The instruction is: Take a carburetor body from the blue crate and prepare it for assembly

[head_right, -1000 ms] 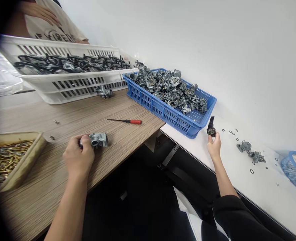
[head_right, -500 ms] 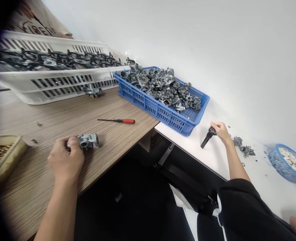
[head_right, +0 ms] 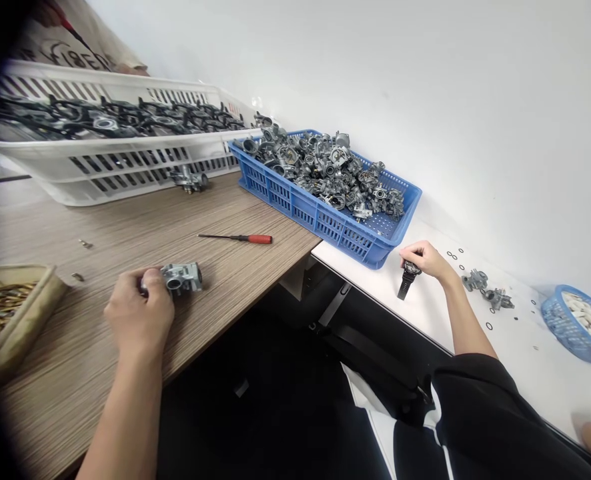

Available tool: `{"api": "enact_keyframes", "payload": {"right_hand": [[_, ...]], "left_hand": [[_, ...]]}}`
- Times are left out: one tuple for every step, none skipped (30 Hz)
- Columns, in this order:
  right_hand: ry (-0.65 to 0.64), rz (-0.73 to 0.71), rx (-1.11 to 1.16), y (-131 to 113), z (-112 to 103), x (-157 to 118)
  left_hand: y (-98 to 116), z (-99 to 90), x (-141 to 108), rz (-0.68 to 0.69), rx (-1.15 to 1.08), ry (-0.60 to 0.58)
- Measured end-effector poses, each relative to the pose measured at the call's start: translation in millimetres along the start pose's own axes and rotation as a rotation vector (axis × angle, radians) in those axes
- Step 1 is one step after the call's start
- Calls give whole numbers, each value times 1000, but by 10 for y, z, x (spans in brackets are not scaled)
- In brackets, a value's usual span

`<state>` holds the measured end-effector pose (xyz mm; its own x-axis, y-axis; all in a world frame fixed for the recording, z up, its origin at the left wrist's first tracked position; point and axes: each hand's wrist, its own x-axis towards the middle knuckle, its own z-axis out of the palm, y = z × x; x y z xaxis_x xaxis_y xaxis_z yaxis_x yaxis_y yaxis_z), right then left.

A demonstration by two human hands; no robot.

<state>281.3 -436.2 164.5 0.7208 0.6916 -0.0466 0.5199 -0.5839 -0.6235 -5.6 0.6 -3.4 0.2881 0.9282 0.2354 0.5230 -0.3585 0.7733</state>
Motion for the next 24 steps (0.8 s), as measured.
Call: {"api": "enact_keyframes", "payload": {"right_hand": [[-11,-9,3,-18,5,4],[-21,-17,8,-35,11,7],[-28,-24,16,-49,19,10],[-32,-30,26,-62,26,12],[-31,-36,39,-73,34,15],[-29,-41,49,-82,40,17],[-26,-46,57,-89,42,20],[-24,-49,57,-92,39,23],[-22,-49,49,-91,28,27],[-20,-44,31,-85,7,32],[-13,-33,5,-73,-23,36],[-1,-17,-28,-55,-62,41],[26,3,-70,-32,-106,46],[75,28,-125,-2,-152,53],[150,53,-191,32,-194,60],[255,76,-268,71,-227,71],[379,94,-350,114,-247,84],[510,106,-422,159,-250,102],[626,117,-474,206,-233,124],[716,133,-500,253,-199,151],[781,158,-497,301,-147,182],[820,187,-473,346,-82,217],[851,221,-434,390,-9,254],[879,255,-392,431,69,293]], "left_hand": [[1,-4,-1,-3,-6,-6],[2,-8,-3,-4,-15,-12],[0,-11,-4,-5,-23,-15],[-4,-12,-6,-4,-31,-17],[-11,-11,-7,-3,-38,-16],[-19,-8,-7,0,-44,-17],[-30,-4,-6,4,-48,-16],[-40,1,-5,9,-51,-15],[-51,6,-3,14,-54,-15],[-59,11,-1,17,-57,-15],[-64,14,0,19,-59,-14],[-65,14,1,22,-62,-13],[-62,12,1,25,-65,-10],[-55,7,0,30,-69,-7],[-45,-1,-3,35,-75,-4],[-33,-10,-7,41,-82,0],[-22,-19,-12,47,-91,0],[-13,-26,-17,52,-103,1],[-7,-31,-22,59,-116,1],[-6,-32,-25,67,-132,-1],[-10,-30,-27,75,-145,2],[-17,-25,-28,80,-156,7],[-27,-18,-27,84,-168,11],[-38,-11,-25,85,-176,15]]}}
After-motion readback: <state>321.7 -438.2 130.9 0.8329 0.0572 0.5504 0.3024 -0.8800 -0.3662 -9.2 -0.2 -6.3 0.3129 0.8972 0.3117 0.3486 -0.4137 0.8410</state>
